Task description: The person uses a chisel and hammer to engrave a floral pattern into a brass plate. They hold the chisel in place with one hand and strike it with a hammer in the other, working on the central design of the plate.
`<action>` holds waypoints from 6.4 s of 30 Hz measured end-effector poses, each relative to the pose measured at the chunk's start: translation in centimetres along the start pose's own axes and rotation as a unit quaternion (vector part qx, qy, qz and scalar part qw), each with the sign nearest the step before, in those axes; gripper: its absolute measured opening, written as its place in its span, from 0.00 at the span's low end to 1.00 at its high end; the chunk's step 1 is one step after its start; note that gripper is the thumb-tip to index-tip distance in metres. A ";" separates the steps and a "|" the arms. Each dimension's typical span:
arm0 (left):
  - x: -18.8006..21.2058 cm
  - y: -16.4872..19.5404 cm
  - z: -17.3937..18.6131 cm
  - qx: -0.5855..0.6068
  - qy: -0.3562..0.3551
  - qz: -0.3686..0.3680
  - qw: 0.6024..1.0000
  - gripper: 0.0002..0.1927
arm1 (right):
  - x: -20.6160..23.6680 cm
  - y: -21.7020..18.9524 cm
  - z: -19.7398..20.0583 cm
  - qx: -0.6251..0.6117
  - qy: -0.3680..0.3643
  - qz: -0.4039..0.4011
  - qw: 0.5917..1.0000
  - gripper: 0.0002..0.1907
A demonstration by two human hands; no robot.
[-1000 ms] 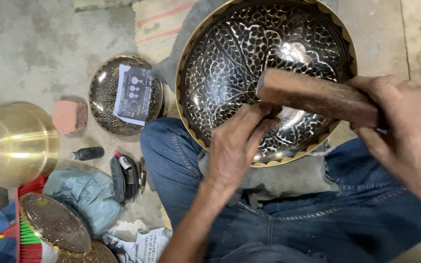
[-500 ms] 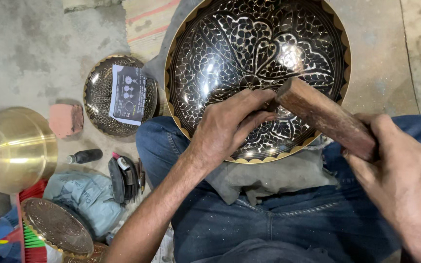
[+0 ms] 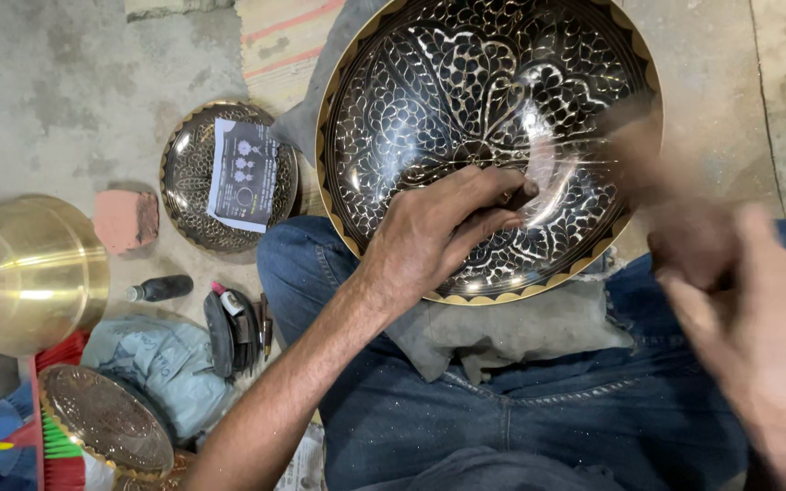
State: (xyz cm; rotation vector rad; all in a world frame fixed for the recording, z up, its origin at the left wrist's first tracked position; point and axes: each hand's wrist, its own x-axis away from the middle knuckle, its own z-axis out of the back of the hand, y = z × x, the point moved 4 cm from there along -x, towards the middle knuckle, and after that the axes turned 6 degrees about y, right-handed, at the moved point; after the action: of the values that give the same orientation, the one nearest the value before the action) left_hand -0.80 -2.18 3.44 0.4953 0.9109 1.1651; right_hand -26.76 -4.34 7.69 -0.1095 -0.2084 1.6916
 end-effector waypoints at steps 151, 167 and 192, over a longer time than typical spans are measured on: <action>3.7 4.6 -1.6 -0.038 0.311 0.198 0.929 0.13 | -7.9 -4.8 2.5 0.131 -0.026 0.355 0.925 0.19; 3.8 4.6 -1.7 -0.034 0.308 0.171 0.935 0.17 | -6.3 -4.2 2.9 0.102 -0.011 0.320 0.942 0.21; 2.8 0.4 -0.3 -0.051 0.092 0.050 0.993 0.15 | -0.3 -3.3 1.7 -0.042 0.056 0.249 0.966 0.31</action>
State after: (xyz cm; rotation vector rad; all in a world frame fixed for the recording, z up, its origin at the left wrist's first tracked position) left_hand -0.96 0.53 2.54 0.3579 0.9888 1.3580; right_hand -23.81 -4.36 9.99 -0.3425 -0.1767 2.1697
